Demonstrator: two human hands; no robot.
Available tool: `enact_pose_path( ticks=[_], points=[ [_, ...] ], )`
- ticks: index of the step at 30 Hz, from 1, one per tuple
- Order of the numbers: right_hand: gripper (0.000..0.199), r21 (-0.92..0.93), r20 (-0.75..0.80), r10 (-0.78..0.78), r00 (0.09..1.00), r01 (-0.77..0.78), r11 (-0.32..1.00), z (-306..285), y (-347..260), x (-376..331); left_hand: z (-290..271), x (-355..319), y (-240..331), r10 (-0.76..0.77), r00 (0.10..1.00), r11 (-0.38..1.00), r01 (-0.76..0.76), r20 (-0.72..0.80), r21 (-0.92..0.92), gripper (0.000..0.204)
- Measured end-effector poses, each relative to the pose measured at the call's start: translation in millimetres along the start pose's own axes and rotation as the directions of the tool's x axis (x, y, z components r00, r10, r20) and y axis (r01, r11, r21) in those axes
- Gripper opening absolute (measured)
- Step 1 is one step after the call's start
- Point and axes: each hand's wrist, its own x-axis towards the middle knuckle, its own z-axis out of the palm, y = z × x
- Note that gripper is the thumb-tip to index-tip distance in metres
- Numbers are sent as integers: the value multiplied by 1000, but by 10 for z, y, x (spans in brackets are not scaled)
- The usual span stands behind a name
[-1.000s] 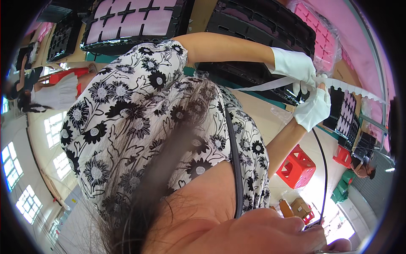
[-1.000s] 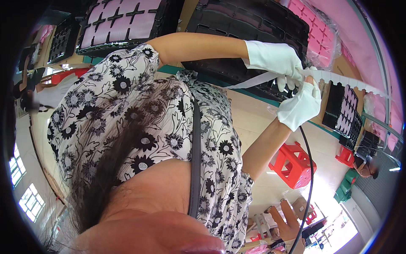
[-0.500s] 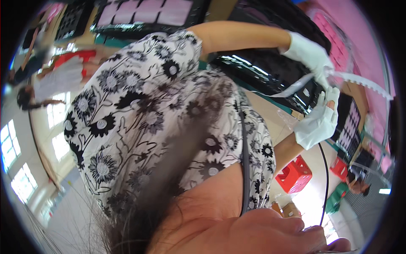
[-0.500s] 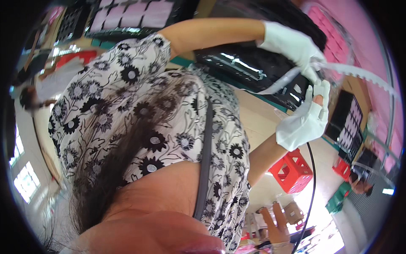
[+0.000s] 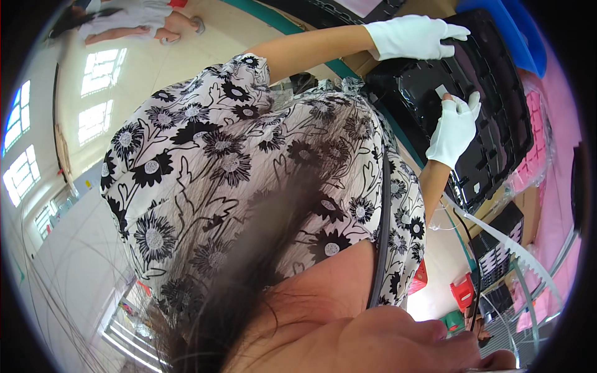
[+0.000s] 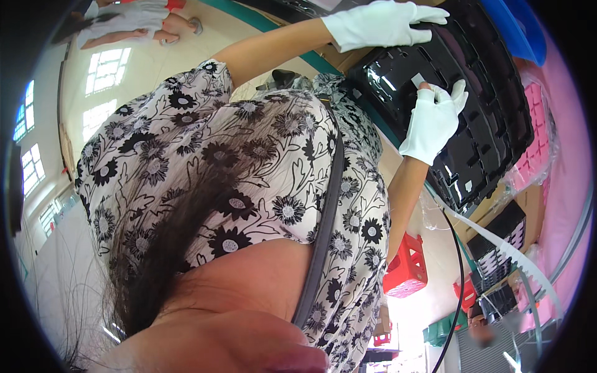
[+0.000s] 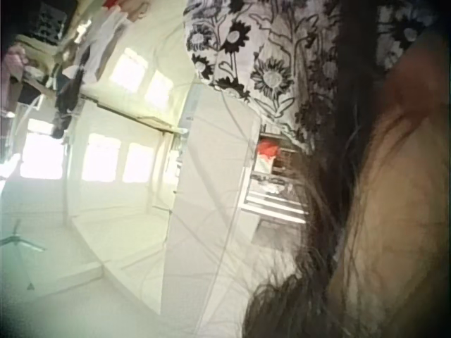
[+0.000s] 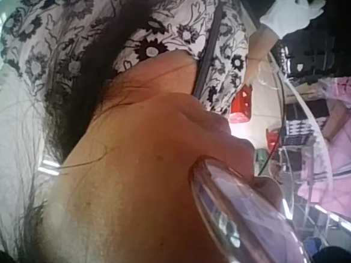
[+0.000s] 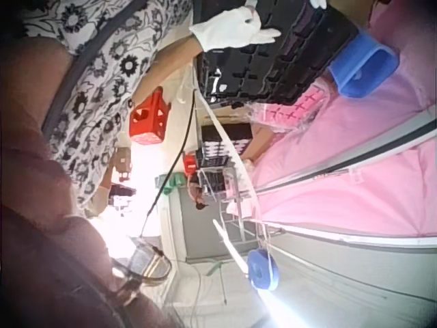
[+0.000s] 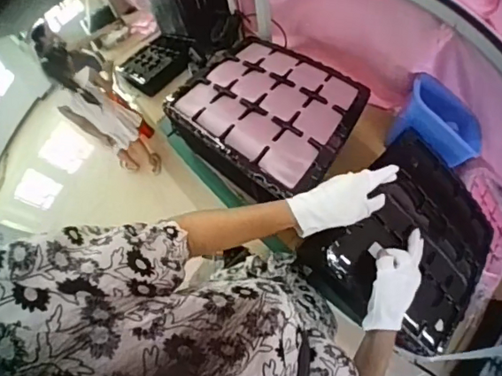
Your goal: The recorder is placing pink foam cross-shaped pieces into a black plastic tray mold.
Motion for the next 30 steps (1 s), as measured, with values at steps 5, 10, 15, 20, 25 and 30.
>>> enact_pose_path(
  ticks=[5,10,15,20,25,30],
  points=[
    [21,32,-21,19,1000,-18,999,1,1,-97,74,-117,96,58,998,997,-59,-17,-44,46],
    [24,-184,-66,-62,996,49,982,67,45,-50,43,-160,155,1,995,998,6,96,-69,48],
    [25,-397,-105,-138,985,86,914,66,94,-37,9,-196,300,-62,977,995,77,205,-63,49],
    [30,-438,-152,-103,983,27,899,74,41,-5,98,-229,205,-6,995,996,15,104,-83,50],
    [29,-595,-226,-217,950,41,802,-279,111,147,59,-170,355,-26,995,993,37,93,-116,49],
    [17,-98,-190,-298,935,284,954,-663,-314,565,313,-90,359,21,999,958,-33,-43,-284,40]
  ],
)
